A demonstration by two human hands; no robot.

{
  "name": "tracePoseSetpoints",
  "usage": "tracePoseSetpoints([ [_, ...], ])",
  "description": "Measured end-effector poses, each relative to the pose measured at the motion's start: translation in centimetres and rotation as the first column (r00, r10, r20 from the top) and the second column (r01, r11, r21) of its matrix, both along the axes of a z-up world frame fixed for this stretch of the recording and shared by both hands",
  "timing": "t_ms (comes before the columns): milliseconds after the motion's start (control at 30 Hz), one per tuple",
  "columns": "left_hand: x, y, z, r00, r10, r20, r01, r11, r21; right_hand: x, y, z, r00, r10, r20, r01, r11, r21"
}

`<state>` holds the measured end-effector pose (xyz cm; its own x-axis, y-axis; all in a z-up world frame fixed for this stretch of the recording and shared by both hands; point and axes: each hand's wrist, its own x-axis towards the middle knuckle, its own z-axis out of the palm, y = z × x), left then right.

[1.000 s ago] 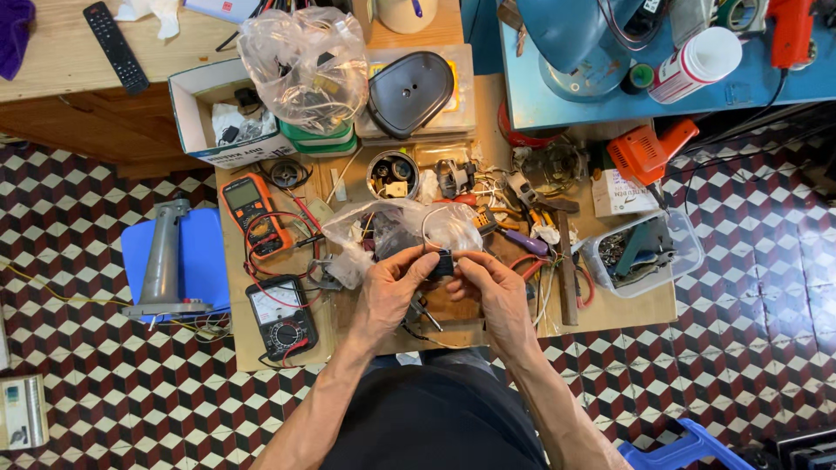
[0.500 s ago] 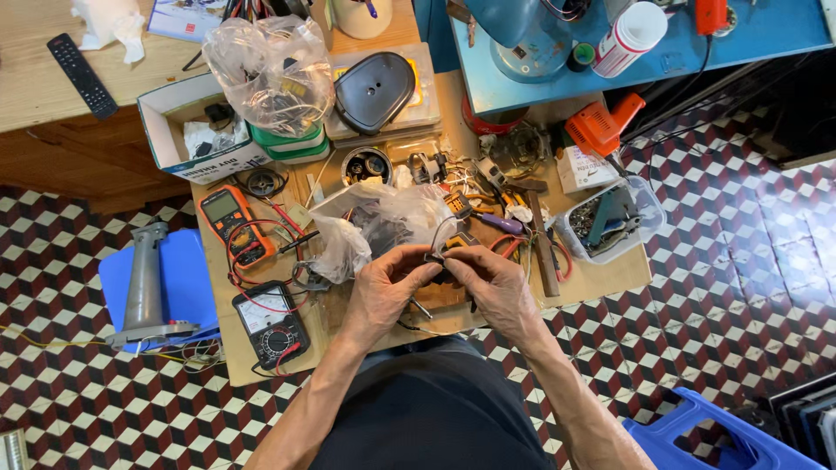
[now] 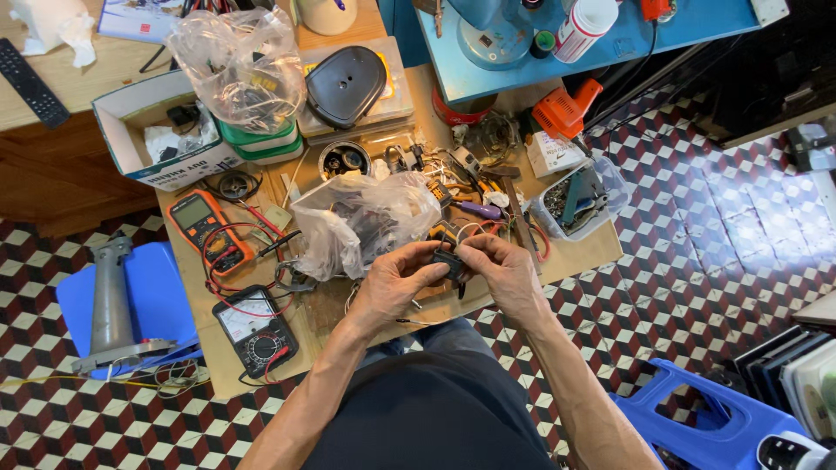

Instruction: The person rummages through a plastic bag of electrical parts, selects a small black component, and tests it with a multimeter. They then connect wires to a motor, test it with the multimeter, and use a hammer to tap the motor casing while inspecting it.

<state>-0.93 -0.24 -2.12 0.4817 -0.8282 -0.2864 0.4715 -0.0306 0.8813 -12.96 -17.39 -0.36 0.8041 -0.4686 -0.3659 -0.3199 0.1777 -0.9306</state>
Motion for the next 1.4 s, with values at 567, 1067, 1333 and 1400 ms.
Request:
tracePoseSetpoints([
  [567,2.6,-8.5,-0.7,0.980,0.101,-0.173,-0.099,0.995,0.023,5.5,-11.6,-1.4,0.957,0.288,-0.044,-0.284,0.956,0.077],
  [1067,5.4,-13.4,-1.7,0.902,0.164,-0.399,-0.217,0.972,-0.091,8.5,-14.2,-3.6,0.980,0.197,0.043,-0.197,0.980,-0.004],
  [1333,6.6,-14.3,-1.0,0.920,0.190,-0.341,-0.206,0.979,-0.010,9.1,-15.0,-4.6,0.976,0.203,0.079,-0.203,0.979,-0.003],
  [1400,6.8,-14.3,-0.9,0.929,0.196,-0.315,-0.198,0.980,0.028,9.2,-15.1,-4.6,0.975,0.213,0.065,-0.211,0.977,-0.035],
])
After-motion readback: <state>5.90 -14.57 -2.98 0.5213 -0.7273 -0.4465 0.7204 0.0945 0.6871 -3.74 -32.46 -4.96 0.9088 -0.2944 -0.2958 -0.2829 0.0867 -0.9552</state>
